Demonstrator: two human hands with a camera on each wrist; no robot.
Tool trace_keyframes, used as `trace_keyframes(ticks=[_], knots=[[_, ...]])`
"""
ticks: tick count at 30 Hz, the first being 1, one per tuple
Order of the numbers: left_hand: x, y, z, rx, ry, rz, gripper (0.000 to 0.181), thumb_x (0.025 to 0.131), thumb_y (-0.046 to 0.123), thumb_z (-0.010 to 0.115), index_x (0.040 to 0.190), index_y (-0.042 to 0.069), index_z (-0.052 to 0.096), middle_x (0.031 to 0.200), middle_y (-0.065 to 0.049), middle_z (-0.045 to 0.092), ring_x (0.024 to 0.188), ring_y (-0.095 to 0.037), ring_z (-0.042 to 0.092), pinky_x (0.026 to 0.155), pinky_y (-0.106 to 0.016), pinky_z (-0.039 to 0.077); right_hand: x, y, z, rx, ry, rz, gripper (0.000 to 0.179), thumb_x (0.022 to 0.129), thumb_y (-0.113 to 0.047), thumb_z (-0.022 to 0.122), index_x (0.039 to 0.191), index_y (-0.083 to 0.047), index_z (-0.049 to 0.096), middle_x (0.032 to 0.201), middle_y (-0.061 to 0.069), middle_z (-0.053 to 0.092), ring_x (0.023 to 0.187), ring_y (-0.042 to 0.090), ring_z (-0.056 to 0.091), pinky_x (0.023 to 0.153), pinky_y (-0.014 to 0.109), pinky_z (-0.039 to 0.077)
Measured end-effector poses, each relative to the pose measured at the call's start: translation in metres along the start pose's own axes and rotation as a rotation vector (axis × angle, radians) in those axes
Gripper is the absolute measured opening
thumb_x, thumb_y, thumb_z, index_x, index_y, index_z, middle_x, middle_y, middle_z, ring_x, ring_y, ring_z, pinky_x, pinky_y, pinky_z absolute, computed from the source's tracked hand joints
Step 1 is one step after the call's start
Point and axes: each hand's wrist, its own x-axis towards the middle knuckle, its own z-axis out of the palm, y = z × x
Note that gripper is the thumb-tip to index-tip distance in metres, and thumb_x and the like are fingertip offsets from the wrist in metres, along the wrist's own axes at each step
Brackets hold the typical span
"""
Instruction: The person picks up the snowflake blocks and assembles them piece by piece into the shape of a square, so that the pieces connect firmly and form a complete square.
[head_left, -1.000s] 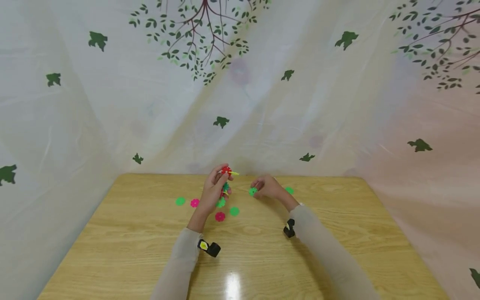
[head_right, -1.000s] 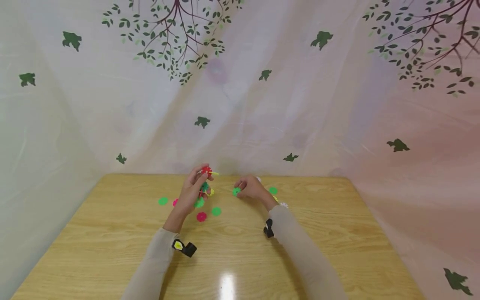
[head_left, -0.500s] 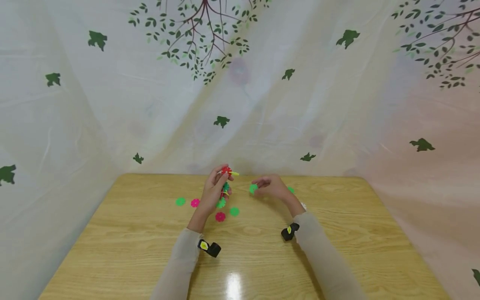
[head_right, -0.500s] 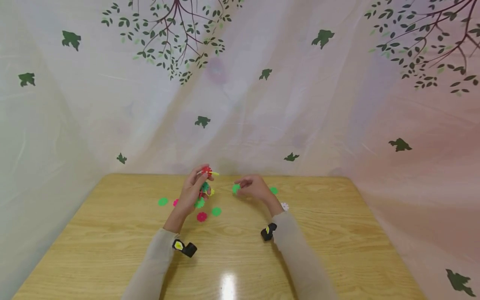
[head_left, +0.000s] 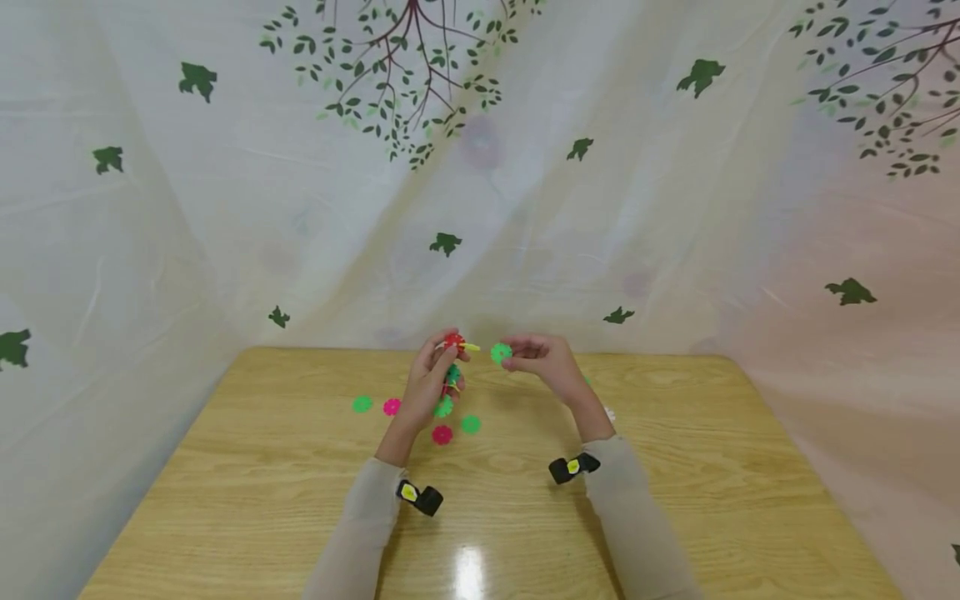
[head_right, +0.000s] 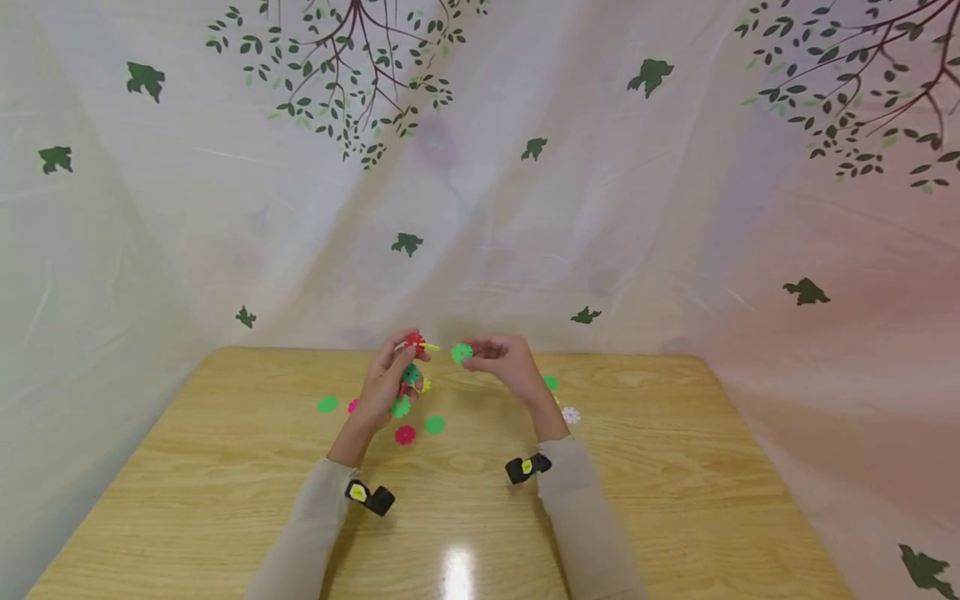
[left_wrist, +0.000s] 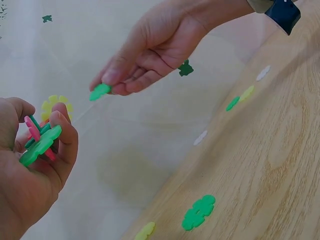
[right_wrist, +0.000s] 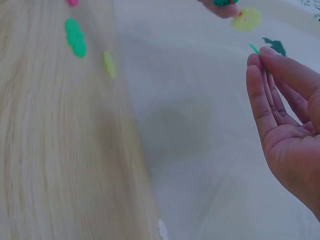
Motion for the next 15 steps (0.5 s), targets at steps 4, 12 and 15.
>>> trace_keyframes(ticks=[4, 12, 15], knots=[[0.000, 0.002, 0.001, -0.006, -0.010, 0.013, 0.040, 0.111, 0.025, 0.046, 0.148, 0.011, 0.045, 0.104, -0.005, 0.064, 0.058, -0.005, 0.058, 0.043, -0.017, 0.048, -0.002, -0.007, 0.006, 0.068, 0.014, -0.026, 0.038, 0.088, -0.002, 0.078, 0.123, 0.008, 0.068, 0.092, -0.003, 0.074, 0.082, 0.011, 0.073, 0.082, 0.034, 0.063], [-0.001, 0.004, 0.002, -0.025, -0.017, 0.006, 0.039, 0.111, 0.024, 0.045, 0.148, 0.011, 0.045, 0.105, -0.006, 0.063, 0.057, -0.006, 0.057, 0.043, -0.019, 0.048, -0.002, -0.009, 0.016, 0.114, 0.057, -0.064, 0.037, 0.088, 0.001, 0.077, 0.122, 0.011, 0.067, 0.092, -0.005, 0.075, 0.082, 0.011, 0.072, 0.080, 0.029, 0.063], [-0.001, 0.006, 0.003, -0.023, -0.018, 0.006, 0.039, 0.111, 0.024, 0.046, 0.147, 0.011, 0.045, 0.107, -0.011, 0.063, 0.057, -0.006, 0.057, 0.043, -0.019, 0.047, -0.002, -0.010, 0.018, 0.130, 0.068, -0.079, 0.037, 0.088, 0.003, 0.076, 0.122, 0.013, 0.066, 0.091, -0.005, 0.075, 0.081, 0.010, 0.072, 0.078, 0.027, 0.063]])
